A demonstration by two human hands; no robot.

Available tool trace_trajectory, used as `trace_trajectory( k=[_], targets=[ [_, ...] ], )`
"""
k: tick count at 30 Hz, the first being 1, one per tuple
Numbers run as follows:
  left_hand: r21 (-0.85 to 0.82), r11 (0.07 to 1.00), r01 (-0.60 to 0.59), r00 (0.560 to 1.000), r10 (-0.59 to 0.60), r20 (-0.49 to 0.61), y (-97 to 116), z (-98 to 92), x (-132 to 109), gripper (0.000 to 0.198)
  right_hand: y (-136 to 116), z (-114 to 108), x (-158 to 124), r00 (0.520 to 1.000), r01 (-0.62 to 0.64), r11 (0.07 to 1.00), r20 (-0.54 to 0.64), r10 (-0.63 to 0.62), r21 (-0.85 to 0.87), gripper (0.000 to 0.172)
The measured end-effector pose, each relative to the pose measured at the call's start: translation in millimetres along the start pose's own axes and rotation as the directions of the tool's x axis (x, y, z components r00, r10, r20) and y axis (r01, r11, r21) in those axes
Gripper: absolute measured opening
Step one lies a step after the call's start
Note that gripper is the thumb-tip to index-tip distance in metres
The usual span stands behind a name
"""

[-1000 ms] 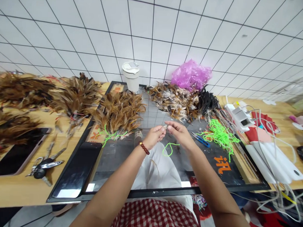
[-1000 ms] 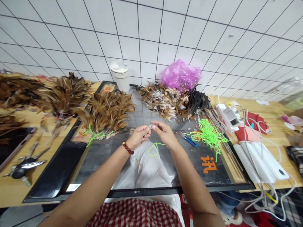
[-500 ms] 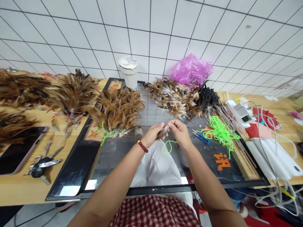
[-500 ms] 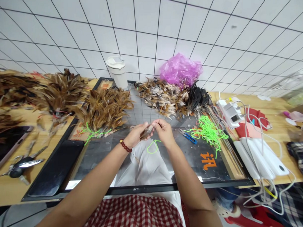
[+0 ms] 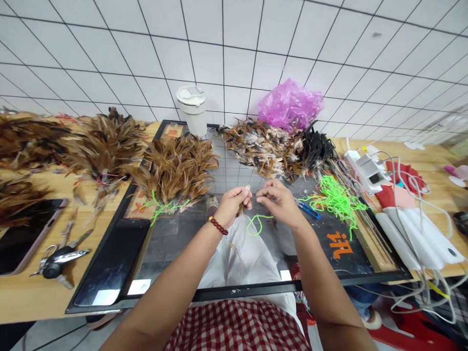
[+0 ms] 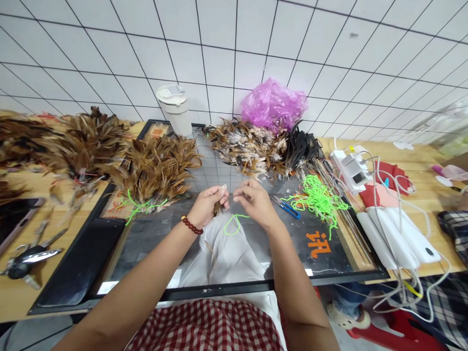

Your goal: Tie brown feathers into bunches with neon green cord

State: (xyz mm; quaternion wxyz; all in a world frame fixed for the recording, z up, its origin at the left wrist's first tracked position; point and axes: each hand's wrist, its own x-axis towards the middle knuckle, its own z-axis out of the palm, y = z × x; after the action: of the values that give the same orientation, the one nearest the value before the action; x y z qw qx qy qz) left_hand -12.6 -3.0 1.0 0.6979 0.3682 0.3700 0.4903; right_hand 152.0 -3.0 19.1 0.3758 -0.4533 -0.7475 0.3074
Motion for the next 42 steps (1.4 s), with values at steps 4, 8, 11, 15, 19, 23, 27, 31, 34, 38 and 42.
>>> trace_trajectory(
  k=[4,8,11,15,19,23,27,31,34,38,42],
  targets=[
    [-0.043,0.998,0.048,0.996,-0.051,-0.07,2,-3.5,2,0.033,9,-5,-8,0.914,0.093,0.992,0.402,-0.049,-0.09,0.012],
    [-0.04,0.998,0.05,0.997,-0.052,-0.058,5,-3.6,1,0.034,7,0,-9,0.905,0.176,0.958,0.419,-0.068,-0.225,0.014],
    [-0.055,0.992,0.114,0.992,-0.111,0.057,9,-2.2,-2,0.036,3,0,-8,0.978,0.111,0.945,0.2,-0.05,-0.308,0.016],
    [-0.021,0.974,0.226,0.956,-0.218,0.194,11,-2.7,-6,0.035,2,-2,-7,0.996,0.048,0.929,-0.05,-0.071,-0.366,0.013],
    [-0.079,0.964,0.255,0.948,-0.233,0.218,10,-6.7,-3,0.033,7,-3,-6,0.982,0.007,0.94,-0.173,-0.07,-0.34,0.012],
    [-0.091,0.97,0.228,0.959,-0.207,0.195,9,-8.9,-1,0.031,12,-5,-5,0.968,0.006,0.956,-0.239,-0.08,-0.294,0.017],
    [-0.079,0.976,0.203,0.971,-0.19,0.145,9,-8.6,-1,0.033,11,-9,-5,0.999,0.027,0.971,-0.011,-0.031,-0.238,0.016],
    [-0.039,0.988,0.147,0.988,-0.145,0.061,9,-9.4,1,0.034,7,-19,-7,0.982,-0.055,0.995,0.175,0.069,-0.085,0.016],
    [0.063,0.996,0.066,0.996,-0.062,-0.059,7,-8.7,3,0.034,7,-29,-12,0.927,-0.187,0.979,0.344,0.149,0.083,0.018],
    [0.137,0.991,0.006,0.985,0.018,-0.173,4,-6.5,5,0.035,12,-38,-14,0.816,-0.274,0.952,0.557,0.154,0.138,0.02],
    [0.159,0.987,0.007,0.987,0.018,-0.157,3,-6.8,6,0.036,27,-41,2,0.957,-0.264,0.956,0.09,0.277,-0.13,0.02]
  ],
)
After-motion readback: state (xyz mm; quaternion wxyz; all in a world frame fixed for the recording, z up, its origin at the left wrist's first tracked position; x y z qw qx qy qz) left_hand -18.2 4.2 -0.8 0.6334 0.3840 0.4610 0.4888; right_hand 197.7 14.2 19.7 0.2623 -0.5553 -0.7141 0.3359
